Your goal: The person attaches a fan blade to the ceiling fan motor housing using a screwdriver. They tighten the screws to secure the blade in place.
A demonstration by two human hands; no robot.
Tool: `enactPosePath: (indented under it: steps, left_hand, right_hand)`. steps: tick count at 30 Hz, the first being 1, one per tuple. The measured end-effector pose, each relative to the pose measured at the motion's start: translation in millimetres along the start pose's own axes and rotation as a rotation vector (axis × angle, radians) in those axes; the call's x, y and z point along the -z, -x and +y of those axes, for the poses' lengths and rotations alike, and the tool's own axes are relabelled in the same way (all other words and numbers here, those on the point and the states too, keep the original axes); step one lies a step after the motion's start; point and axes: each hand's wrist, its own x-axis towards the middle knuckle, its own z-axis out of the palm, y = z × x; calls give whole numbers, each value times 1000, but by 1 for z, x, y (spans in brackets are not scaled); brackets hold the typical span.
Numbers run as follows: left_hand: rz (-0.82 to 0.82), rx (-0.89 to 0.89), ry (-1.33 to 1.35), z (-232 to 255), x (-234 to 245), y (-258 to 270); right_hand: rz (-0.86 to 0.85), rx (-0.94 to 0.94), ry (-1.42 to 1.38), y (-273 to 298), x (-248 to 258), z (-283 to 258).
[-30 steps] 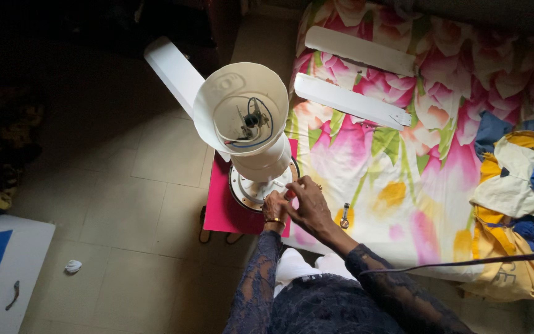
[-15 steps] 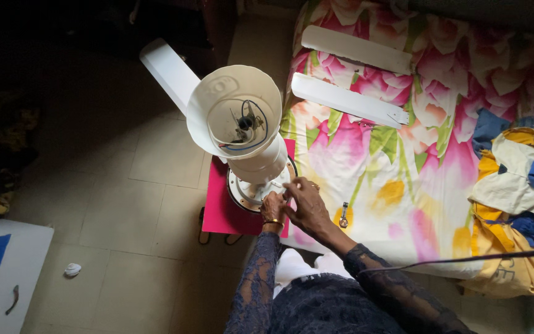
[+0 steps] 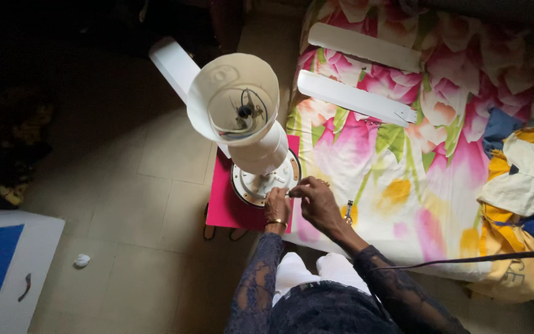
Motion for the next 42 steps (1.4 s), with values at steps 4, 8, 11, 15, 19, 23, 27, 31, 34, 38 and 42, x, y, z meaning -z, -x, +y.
enactPosePath:
  steps: [4, 8, 11, 15, 19, 23, 27, 31, 34, 38, 42]
  left_hand:
    - [159, 93, 158, 8, 10, 14]
    - [289, 159, 236, -6, 14, 54]
    - [282, 367, 461, -14, 3, 83]
    - [234, 459, 693, -10, -12, 114]
    - [133, 452, 857, 7, -5, 147]
    - [86, 383, 807, 28, 23, 180]
    - [86, 369, 784, 24, 38, 217]
    - [182, 294, 943, -11, 40, 238]
    - [206, 361, 1008, -48, 52, 263]
    - [202, 559, 1118, -97, 92, 296]
    - [247, 659, 1115, -145, 160, 327]
  right_hand:
    - [109, -212, -223, 18, 7, 18]
    - [163, -465, -557, 44, 7, 56]
    - [146, -703, -829, 69, -1, 83]
    - [128, -849, -1202, 115, -17, 109]
    - [-40, -915, -1494, 159, -37, 125]
    - [-270, -957, -1534, 188, -58, 127]
    - [-423, -830, -1633, 213, -69, 112]
    - [-520, -696, -1472, 217, -56, 82]
    - [-462, -836, -1234, 220, -46, 62]
    - [-463, -834, -1237, 219, -52, 57]
    - [-424, -929, -1263, 201, -94, 53]
